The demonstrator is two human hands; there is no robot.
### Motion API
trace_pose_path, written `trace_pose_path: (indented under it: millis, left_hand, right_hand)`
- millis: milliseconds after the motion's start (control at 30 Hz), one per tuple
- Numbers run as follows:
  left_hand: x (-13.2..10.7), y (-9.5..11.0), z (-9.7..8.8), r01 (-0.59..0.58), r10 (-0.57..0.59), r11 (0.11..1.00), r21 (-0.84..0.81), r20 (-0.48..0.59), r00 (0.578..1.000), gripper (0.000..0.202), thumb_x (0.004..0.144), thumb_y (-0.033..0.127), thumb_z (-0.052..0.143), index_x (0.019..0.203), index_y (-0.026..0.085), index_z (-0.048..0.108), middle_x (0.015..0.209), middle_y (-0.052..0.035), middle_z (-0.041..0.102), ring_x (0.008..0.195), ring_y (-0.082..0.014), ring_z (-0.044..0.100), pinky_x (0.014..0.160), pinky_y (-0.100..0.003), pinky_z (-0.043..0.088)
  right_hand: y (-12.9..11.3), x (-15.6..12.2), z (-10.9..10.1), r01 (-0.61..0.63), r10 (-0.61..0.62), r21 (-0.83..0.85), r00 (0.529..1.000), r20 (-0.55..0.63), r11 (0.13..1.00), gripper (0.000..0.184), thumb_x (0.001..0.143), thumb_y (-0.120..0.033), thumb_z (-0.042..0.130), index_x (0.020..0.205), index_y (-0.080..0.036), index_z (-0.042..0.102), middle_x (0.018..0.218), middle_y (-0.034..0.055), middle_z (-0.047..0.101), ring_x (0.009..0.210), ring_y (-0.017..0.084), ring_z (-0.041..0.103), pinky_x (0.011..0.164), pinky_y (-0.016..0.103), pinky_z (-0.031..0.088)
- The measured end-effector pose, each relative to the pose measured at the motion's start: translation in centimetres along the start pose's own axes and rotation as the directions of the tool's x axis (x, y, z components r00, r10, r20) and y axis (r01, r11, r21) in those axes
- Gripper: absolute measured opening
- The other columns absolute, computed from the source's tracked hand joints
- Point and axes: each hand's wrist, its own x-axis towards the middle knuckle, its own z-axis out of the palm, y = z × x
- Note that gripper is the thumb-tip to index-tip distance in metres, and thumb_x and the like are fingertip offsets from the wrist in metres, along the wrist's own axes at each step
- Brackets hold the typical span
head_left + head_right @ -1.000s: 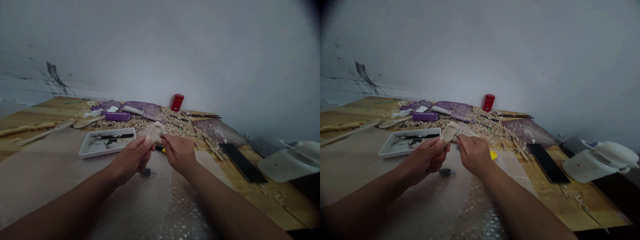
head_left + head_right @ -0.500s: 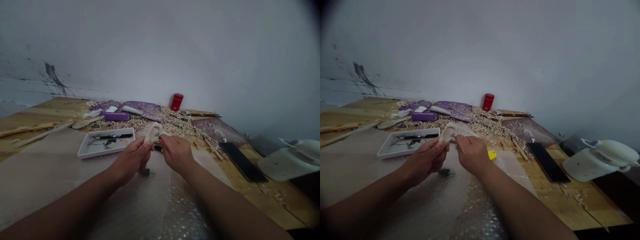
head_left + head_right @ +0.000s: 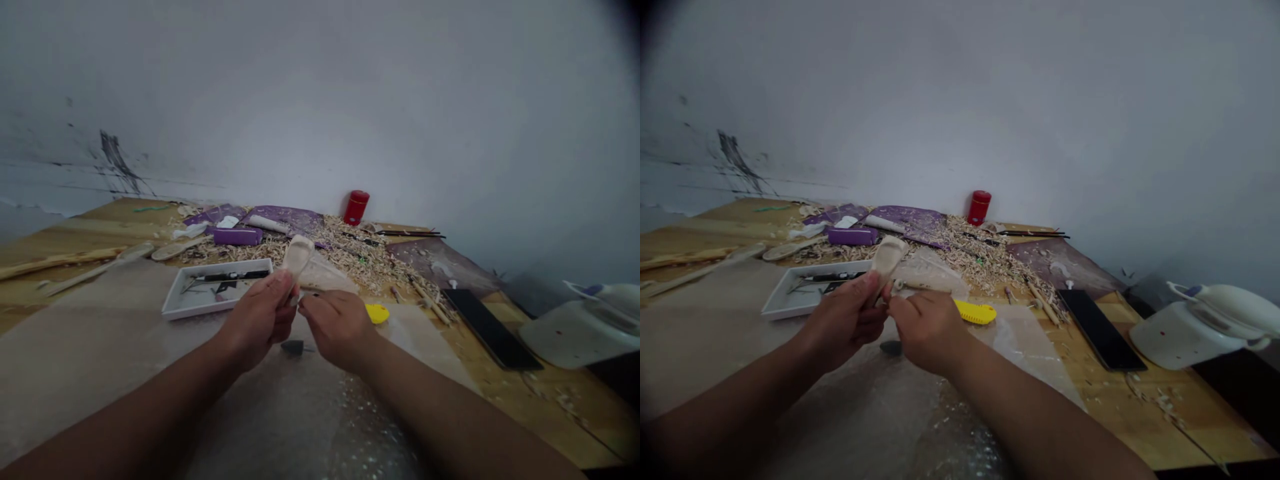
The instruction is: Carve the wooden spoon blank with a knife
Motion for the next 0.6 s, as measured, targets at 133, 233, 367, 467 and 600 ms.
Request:
trace_pose_path:
  millis: [133, 233, 367, 467, 600]
  left_hand:
    - [0.1, 0.0, 0.2, 0.017, -0.017, 1.0, 0.018, -0.002, 1.0, 0.035, 0.078, 0.05, 0.037, 0.064, 0.019, 0.04, 0.041, 0.0088, 0.023, 0.034, -0.0029, 0.012, 0.032, -0.016, 0.011]
    - [0.1, -0.2, 0.3, 0.014, -0.015, 0.998, 0.069, 0.017, 1.0, 0.036, 0.079, 0.051, 0.035, 0.065, 0.019, 0.041, 0.042, 0.0087, 0.023, 0.034, -0.0032, 0.013, 0.032, -0.016, 0.014]
    - [0.1, -0.6, 0.2, -0.041, 0.034, 0.987, 0.157, 0.047, 0.998, 0.035, 0.08, 0.05, 0.034, 0.065, 0.018, 0.041, 0.043, 0.0085, 0.023, 0.035, -0.0031, 0.015, 0.032, -0.016, 0.016]
    - [0.2, -0.8, 0.1, -0.076, 0.066, 0.97, 0.231, 0.05, 0.997, 0.035, 0.079, 0.049, 0.036, 0.064, 0.018, 0.04, 0.045, 0.008, 0.025, 0.036, -0.0033, 0.017, 0.034, -0.017, 0.017]
    - [0.3, -0.9, 0.0, -0.09, 0.082, 0.955, 0.282, 0.04, 0.996, 0.034, 0.079, 0.049, 0.037, 0.063, 0.019, 0.04, 0.045, 0.0077, 0.026, 0.036, -0.0041, 0.019, 0.035, -0.018, 0.016]
  right_hand:
    - [1.2, -0.1, -0.8, -0.116, 0.128, 0.086, 0.981, -0.148, 0.99, 0.016, 0.085, -0.021, 0.041, 0.09, -0.015, 0.055, 0.072, 0.0038, 0.062, 0.065, 0.012, 0.054, 0.063, 0.023, 0.04]
    - [1.9, -0.1, -1.0, -0.16, 0.175, 0.096, 0.966, -0.188, 0.982, 0.02, 0.085, -0.022, 0.04, 0.097, -0.014, 0.055, 0.081, 0.0052, 0.064, 0.071, 0.012, 0.057, 0.067, 0.023, 0.042]
    - [2.2, -0.2, -0.7, -0.169, 0.178, 0.078, 0.976, -0.127, 0.982, 0.024, 0.086, -0.023, 0.038, 0.1, -0.013, 0.055, 0.079, 0.0063, 0.064, 0.071, 0.014, 0.057, 0.067, 0.024, 0.042]
    - [2.2, -0.2, -0.6, -0.186, 0.193, 0.062, 0.968, -0.162, 0.981, 0.024, 0.085, -0.023, 0.039, 0.101, -0.013, 0.055, 0.081, 0.0071, 0.064, 0.073, 0.014, 0.057, 0.069, 0.024, 0.042]
    - [2.0, -0.1, -0.7, -0.195, 0.198, 0.039, 0.973, -0.117, 0.98, 0.023, 0.085, -0.023, 0.038, 0.095, -0.013, 0.057, 0.074, 0.0061, 0.063, 0.067, 0.014, 0.056, 0.064, 0.024, 0.04]
